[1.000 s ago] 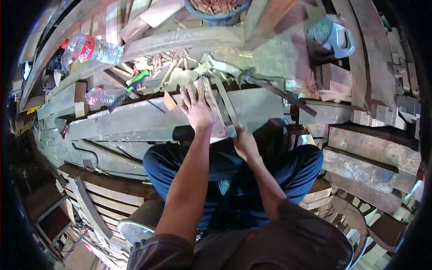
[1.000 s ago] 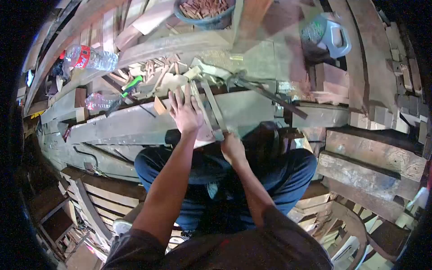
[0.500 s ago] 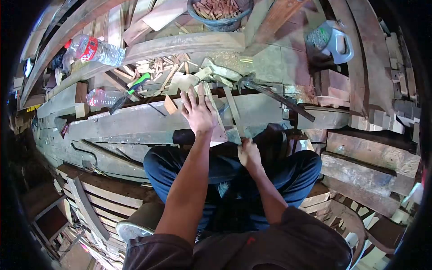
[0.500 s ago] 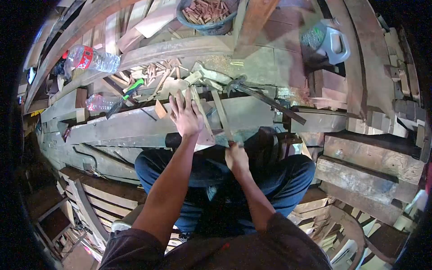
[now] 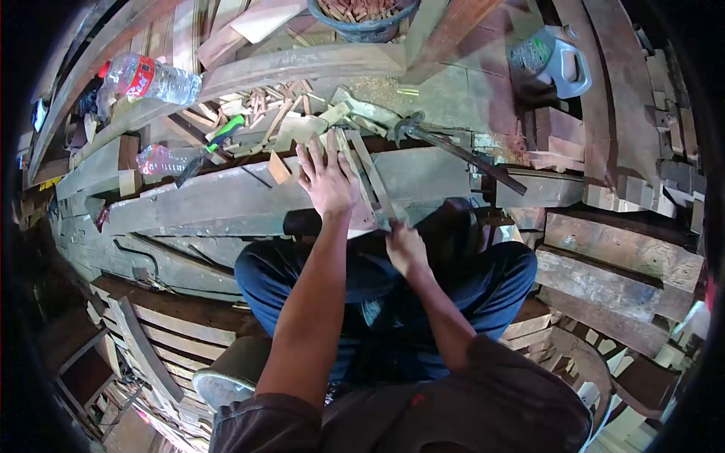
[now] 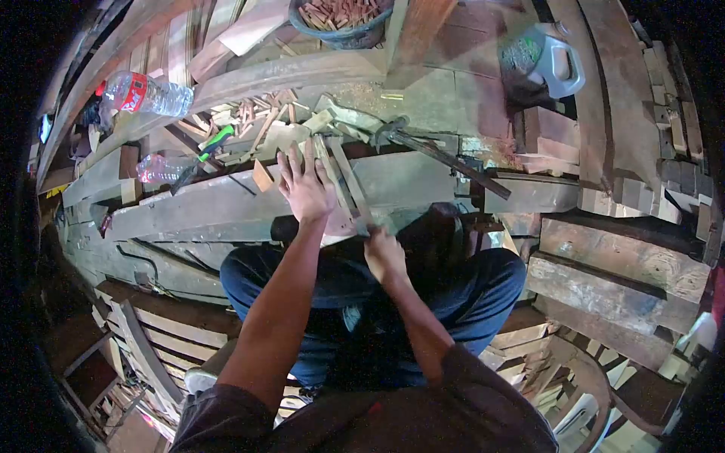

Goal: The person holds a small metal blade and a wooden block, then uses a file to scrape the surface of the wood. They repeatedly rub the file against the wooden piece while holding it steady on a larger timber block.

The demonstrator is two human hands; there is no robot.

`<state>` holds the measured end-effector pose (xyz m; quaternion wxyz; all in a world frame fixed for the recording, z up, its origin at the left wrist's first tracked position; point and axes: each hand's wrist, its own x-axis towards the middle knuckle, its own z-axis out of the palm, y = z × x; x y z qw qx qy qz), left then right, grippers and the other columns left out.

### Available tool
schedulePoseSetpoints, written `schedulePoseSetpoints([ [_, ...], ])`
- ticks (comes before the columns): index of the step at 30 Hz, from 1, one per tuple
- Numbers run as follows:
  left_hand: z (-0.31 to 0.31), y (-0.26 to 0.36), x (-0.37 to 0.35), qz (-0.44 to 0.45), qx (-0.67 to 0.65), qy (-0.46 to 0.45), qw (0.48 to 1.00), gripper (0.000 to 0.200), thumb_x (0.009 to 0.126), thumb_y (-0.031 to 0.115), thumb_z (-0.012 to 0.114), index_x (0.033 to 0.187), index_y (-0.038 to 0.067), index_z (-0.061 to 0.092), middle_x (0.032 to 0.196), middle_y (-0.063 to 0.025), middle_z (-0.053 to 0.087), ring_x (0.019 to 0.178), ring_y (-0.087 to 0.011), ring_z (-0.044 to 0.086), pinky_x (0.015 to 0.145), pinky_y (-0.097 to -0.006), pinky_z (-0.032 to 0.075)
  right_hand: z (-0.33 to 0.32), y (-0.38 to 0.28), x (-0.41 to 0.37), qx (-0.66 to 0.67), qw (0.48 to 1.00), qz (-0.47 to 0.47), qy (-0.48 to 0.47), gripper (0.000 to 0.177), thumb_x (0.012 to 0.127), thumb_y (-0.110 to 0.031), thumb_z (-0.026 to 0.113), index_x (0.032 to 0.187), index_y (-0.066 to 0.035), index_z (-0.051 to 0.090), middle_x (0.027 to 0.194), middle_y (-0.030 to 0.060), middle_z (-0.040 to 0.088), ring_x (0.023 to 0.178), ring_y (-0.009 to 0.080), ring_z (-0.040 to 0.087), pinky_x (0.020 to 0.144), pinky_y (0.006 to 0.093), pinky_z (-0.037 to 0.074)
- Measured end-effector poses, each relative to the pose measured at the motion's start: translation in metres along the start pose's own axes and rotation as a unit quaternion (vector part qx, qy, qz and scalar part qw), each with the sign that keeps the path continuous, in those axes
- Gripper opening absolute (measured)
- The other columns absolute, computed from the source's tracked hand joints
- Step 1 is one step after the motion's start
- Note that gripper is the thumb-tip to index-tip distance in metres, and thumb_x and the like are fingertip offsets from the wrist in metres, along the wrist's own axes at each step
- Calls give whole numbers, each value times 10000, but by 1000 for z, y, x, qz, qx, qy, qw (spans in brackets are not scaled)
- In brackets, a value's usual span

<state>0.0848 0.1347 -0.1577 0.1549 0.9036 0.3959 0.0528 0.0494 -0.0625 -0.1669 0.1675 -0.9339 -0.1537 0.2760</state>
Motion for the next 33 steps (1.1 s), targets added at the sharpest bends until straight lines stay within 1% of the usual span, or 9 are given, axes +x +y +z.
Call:
schedulePoseSetpoints([
  [1, 1, 0, 2, -1, -2, 6, 1000, 545, 1006, 309, 384, 1546, 282, 318, 1597, -95, 287, 1501, -360, 146, 1145, -564, 219, 17, 18, -22, -4, 998, -38, 44, 318, 916, -281, 570, 1110, -34, 519, 763, 243, 680, 756, 465, 682, 696, 581, 546],
  [3, -2, 1, 9, -10, 1, 0, 1000, 547, 1001, 307, 394, 1544, 297, 320, 1607, -63, 264, 1505, -339, 140, 1144, -559, 227, -12, 8, -49, 34, 993, 46, -102, 333, 916, -257, 583, 1187, -76, 515, 893, 255, 676, 817, 449, 682, 738, 562, 549],
  [6, -2, 1, 2, -4, 4, 1, 1000, 540, 1006, 313, 384, 1542, 304, 322, 1613, -50, 253, 1508, -328, 137, 1142, -565, 234, 6, -2, -15, 3, 999, -2, 36, 285, 944, -251, 530, 1136, -40, 533, 867, 254, 671, 803, 461, 671, 722, 575, 545],
  [10, -4, 2, 1, -5, 9, -2, 1000, 535, 1012, 312, 374, 1543, 301, 320, 1621, -47, 241, 1510, -334, 125, 1155, -559, 216, -25, -23, 1, -2, 997, 9, -76, 281, 960, -247, 498, 1139, -34, 528, 1003, 284, 652, 836, 481, 659, 746, 571, 542],
  [19, -3, 3, -3, -3, 3, -5, 1000, 530, 1015, 316, 373, 1543, 288, 328, 1615, -80, 261, 1508, -346, 134, 1156, -562, 202, -8, -20, 18, -2, 995, 59, -77, 297, 942, -266, 520, 1190, -102, 533, 964, 245, 665, 858, 472, 662, 768, 584, 539],
  [22, 3, -1, 3, 5, 13, 11, 1000, 527, 1019, 326, 361, 1543, 277, 329, 1615, -85, 262, 1511, -345, 128, 1155, -568, 205, 5, 7, -35, 14, 999, -35, 9, 302, 933, -264, 536, 1175, -83, 521, 922, 264, 675, 852, 478, 665, 777, 586, 537],
  [23, 0, 1, 4, -6, 14, -3, 1000, 528, 1016, 325, 366, 1541, 271, 334, 1615, -87, 258, 1512, -341, 126, 1155, -559, 214, -17, 1, -47, 20, 993, 54, -104, 319, 928, -267, 540, 1173, -67, 505, 878, 267, 682, 850, 486, 665, 782, 596, 530],
  [28, -5, 2, 4, -3, 11, -2, 1000, 530, 1014, 304, 385, 1540, 274, 334, 1610, -72, 267, 1506, -343, 145, 1158, -544, 217, -14, -18, 17, 31, 997, 26, -62, 343, 934, -284, 516, 1175, -42, 501, 928, 282, 673, 856, 499, 650, 781, 600, 523],
  [33, -6, 4, 8, -10, 13, -7, 1000, 529, 1018, 316, 381, 1543, 283, 328, 1611, -70, 265, 1507, -342, 141, 1157, -549, 218, -12, 6, -45, 42, 996, 22, -75, 298, 926, -284, 558, 1128, -65, 554, 966, 249, 669, 874, 482, 658, 785, 567, 539],
])
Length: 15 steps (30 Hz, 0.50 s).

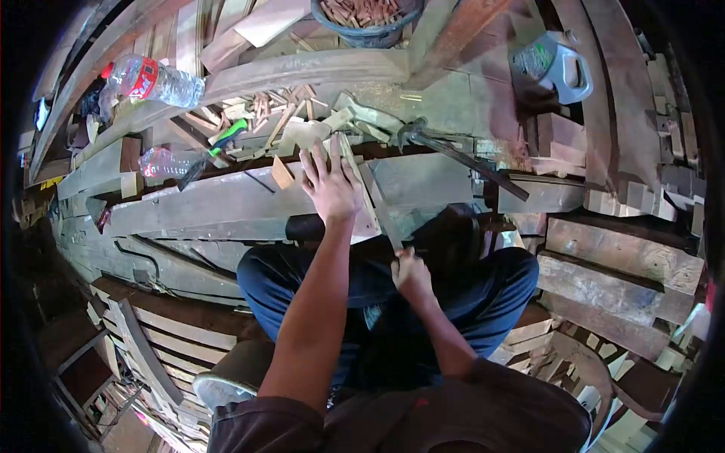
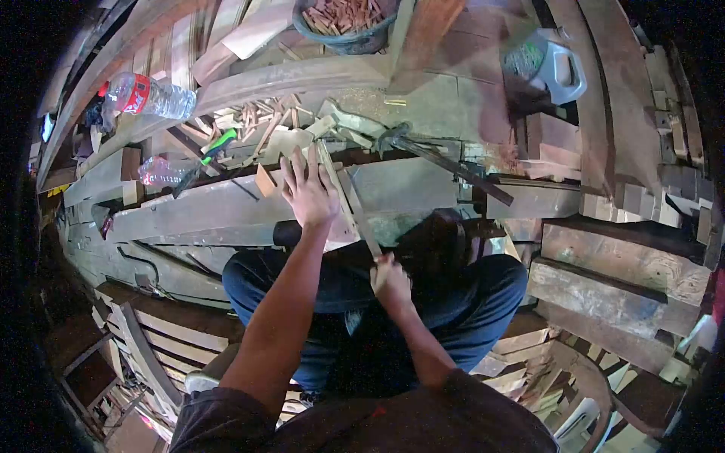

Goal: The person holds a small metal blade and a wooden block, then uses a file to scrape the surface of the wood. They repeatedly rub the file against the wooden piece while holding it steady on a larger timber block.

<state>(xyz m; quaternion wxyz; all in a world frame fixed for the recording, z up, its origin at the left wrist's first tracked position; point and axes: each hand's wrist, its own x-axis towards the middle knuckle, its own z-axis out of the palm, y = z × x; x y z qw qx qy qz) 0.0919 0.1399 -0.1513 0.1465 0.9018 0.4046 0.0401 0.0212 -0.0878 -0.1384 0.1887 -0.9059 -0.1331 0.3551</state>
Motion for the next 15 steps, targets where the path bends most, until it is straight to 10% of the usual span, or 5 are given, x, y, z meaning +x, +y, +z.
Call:
schedulePoseSetpoints([
  [15, 6, -3, -8, 8, -5, 22, 1000, 533, 1009, 307, 378, 1539, 278, 332, 1595, -76, 298, 1500, -360, 161, 1157, -567, 205, 0, -16, 54, -28, 998, -6, 59, 283, 951, -275, 519, 1053, -11, 530, 830, 252, 682, 773, 479, 667, 696, 584, 542],
])
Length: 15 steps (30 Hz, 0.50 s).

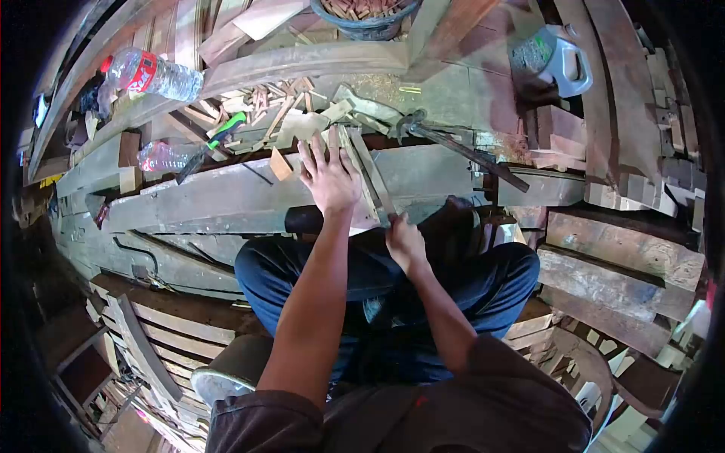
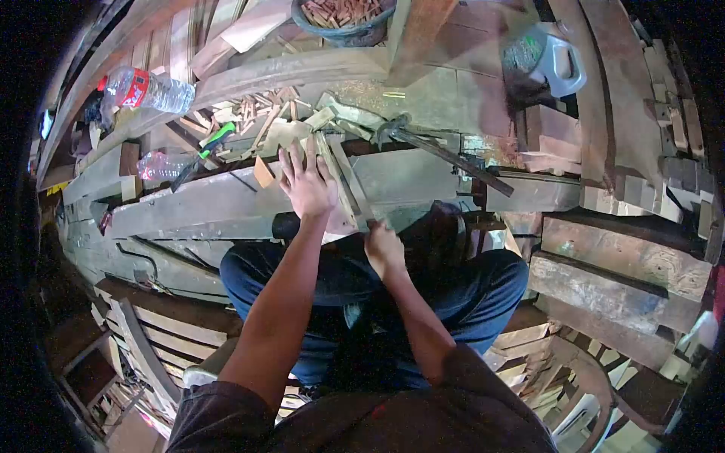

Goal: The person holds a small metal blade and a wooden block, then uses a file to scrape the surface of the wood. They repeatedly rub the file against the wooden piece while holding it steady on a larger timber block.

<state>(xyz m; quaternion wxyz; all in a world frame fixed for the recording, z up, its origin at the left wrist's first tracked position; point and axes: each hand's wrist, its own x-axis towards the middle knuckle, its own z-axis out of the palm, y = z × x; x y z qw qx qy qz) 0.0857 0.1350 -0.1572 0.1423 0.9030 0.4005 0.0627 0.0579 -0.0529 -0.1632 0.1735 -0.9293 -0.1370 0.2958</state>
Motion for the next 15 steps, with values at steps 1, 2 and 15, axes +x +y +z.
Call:
schedulePoseSetpoints([
  [1, 1, 1, 0, -2, 0, -2, 1000, 532, 1008, 305, 381, 1537, 277, 337, 1590, -81, 305, 1498, -362, 169, 1154, -570, 211, -1, -7, 14, -12, 1000, -14, 5, 288, 955, -272, 510, 1026, 7, 506, 829, 261, 678, 766, 486, 662, 702, 595, 538],
  [2, -2, 0, 0, -5, 2, -8, 1000, 531, 1007, 303, 384, 1536, 277, 341, 1586, -85, 312, 1495, -364, 178, 1150, -572, 218, -2, -9, 8, -11, 1000, -19, 1, 276, 958, -259, 500, 1049, 2, 505, 817, 259, 677, 762, 485, 663, 699, 598, 535],
  [15, -8, 1, 1, -6, -10, -16, 1000, 522, 1019, 317, 377, 1538, 286, 335, 1598, -63, 281, 1502, -341, 162, 1152, -544, 235, 6, 20, -21, -13, 999, -34, 1, 301, 924, -251, 565, 1160, -65, 543, 885, 283, 664, 855, 472, 665, 752, 570, 545],
])
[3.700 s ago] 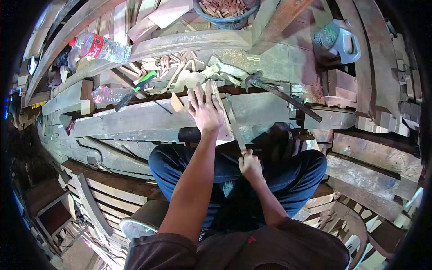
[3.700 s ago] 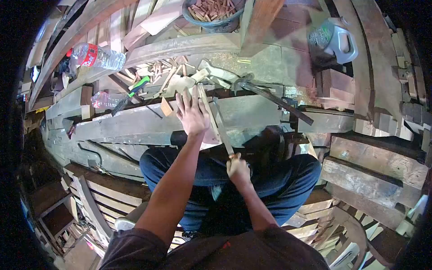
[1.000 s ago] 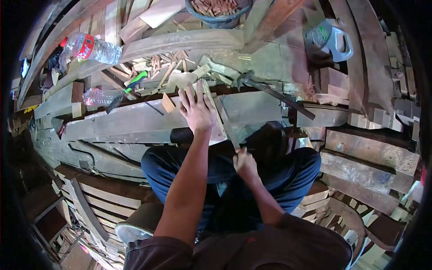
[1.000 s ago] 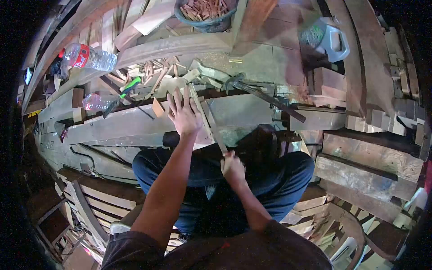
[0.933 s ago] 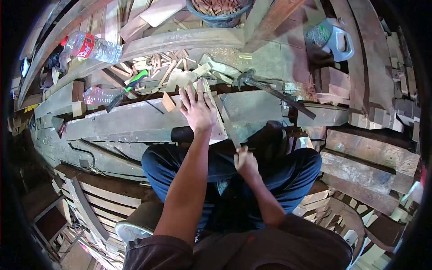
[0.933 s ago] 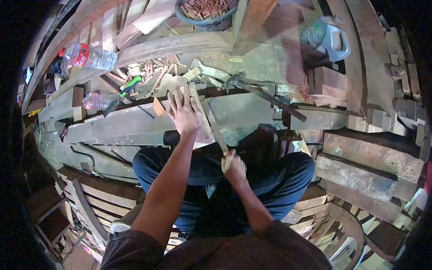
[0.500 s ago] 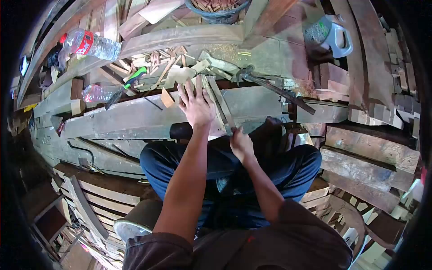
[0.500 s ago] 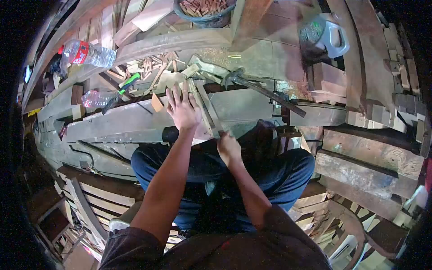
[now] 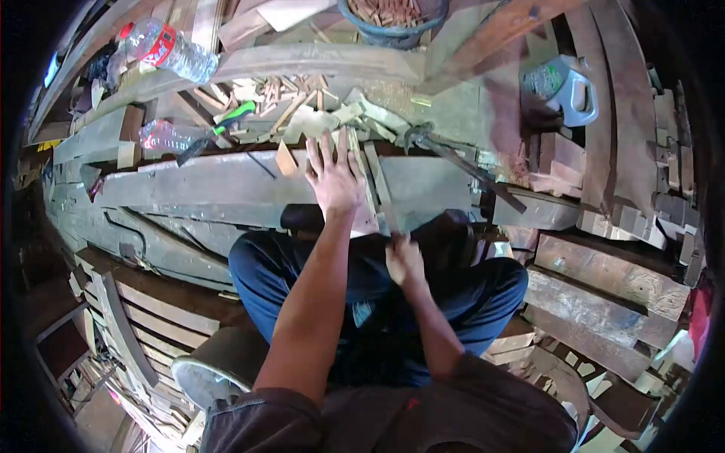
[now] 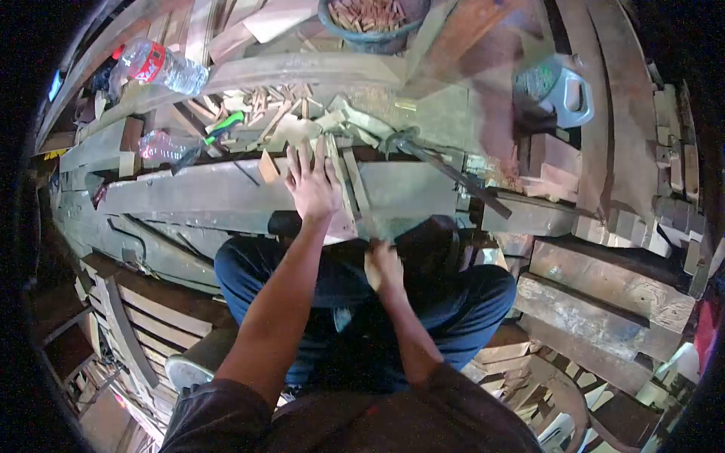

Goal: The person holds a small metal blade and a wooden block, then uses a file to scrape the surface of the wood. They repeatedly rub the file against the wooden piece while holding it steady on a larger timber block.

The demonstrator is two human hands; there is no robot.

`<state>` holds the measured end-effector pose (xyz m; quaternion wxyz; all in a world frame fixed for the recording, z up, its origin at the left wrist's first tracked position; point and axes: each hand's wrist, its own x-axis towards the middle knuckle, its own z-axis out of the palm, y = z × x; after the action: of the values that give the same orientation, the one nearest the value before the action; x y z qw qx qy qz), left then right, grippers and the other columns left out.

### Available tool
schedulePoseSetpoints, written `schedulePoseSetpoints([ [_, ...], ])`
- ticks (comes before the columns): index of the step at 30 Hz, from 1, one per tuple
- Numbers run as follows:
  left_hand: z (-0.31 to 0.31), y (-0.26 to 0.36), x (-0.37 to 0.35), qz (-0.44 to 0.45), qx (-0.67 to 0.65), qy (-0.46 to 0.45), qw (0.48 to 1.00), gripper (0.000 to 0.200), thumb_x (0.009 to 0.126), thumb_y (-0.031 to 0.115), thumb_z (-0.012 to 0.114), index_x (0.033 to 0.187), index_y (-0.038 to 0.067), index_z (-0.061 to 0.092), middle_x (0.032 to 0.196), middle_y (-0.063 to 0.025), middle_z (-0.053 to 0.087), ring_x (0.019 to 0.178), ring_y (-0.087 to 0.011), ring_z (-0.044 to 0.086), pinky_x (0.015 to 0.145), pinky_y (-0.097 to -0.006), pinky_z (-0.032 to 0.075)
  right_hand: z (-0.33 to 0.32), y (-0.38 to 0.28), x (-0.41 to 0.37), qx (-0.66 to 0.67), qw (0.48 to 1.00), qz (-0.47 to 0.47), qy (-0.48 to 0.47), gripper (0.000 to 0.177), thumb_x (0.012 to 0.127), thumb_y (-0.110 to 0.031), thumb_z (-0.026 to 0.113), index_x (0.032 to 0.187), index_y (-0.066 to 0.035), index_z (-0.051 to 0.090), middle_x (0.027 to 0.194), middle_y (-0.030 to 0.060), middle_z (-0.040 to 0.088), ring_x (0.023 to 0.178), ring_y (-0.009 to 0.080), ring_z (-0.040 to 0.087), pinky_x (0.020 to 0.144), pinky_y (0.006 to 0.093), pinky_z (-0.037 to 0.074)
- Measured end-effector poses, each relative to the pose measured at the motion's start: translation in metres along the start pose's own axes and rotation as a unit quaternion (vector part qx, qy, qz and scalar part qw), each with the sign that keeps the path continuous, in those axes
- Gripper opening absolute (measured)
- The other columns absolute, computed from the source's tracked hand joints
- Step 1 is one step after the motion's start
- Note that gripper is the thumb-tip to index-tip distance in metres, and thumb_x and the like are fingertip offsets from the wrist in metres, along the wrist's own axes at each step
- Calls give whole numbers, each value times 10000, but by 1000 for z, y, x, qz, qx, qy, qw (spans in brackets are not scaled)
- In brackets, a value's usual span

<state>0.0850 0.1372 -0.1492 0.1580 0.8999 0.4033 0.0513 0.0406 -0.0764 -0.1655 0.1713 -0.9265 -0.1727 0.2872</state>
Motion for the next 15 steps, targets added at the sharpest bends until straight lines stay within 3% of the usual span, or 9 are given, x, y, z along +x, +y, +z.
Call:
schedulePoseSetpoints([
  [2, 11, -3, 1, 6, -2, 26, 1000, 540, 996, 315, 409, 1531, 283, 351, 1599, -77, 289, 1488, -368, 184, 1152, -563, 211, -26, -15, -33, 15, 991, 89, -102, 337, 911, -286, 587, 1194, -114, 528, 940, 273, 673, 895, 481, 659, 802, 590, 524],
  [6, 7, -1, 1, 3, -16, 12, 1000, 534, 1001, 316, 396, 1532, 275, 351, 1594, -78, 300, 1493, -362, 175, 1138, -578, 237, 1, -10, 17, 14, 1000, -12, -13, 271, 930, -242, 538, 1158, -95, 541, 859, 293, 669, 825, 492, 658, 734, 596, 531],
  [7, 7, -1, 1, 1, -11, 11, 1000, 533, 1002, 316, 395, 1531, 272, 353, 1593, -78, 302, 1493, -361, 176, 1133, -581, 246, -9, -24, 31, 15, 999, 36, -6, 251, 936, -225, 518, 1129, -70, 553, 896, 288, 670, 835, 498, 652, 738, 595, 530],
  [9, 5, -2, -1, -1, 0, 11, 1000, 527, 1004, 314, 392, 1528, 267, 359, 1592, -77, 305, 1494, -361, 174, 1116, -595, 272, -9, -11, 19, -2, 999, 29, -14, 249, 933, -227, 521, 1105, -50, 558, 882, 280, 669, 829, 493, 654, 741, 593, 532],
  [10, 3, -2, 0, -2, 1, -1, 1000, 520, 1022, 320, 367, 1539, 281, 333, 1612, -82, 262, 1508, -337, 150, 1158, -558, 214, -13, -13, 18, -6, 1000, 21, -13, 249, 932, -228, 523, 1092, -41, 560, 876, 276, 669, 826, 491, 654, 743, 593, 533],
  [12, 1, 0, 1, -11, 3, -1, 1000, 517, 1019, 315, 371, 1534, 282, 344, 1609, -70, 270, 1504, -341, 161, 1159, -557, 215, -8, 6, -26, 25, 999, -34, 15, 275, 921, -232, 542, 1081, -8, 537, 849, 303, 658, 816, 481, 661, 748, 586, 537],
  [15, 2, -2, 1, -8, -6, 3, 1000, 521, 1014, 307, 379, 1534, 285, 343, 1606, -64, 275, 1500, -349, 168, 1163, -554, 210, -12, -6, -13, 32, 998, 52, -34, 286, 916, -231, 561, 1108, -22, 529, 890, 315, 654, 847, 485, 652, 782, 595, 518],
])
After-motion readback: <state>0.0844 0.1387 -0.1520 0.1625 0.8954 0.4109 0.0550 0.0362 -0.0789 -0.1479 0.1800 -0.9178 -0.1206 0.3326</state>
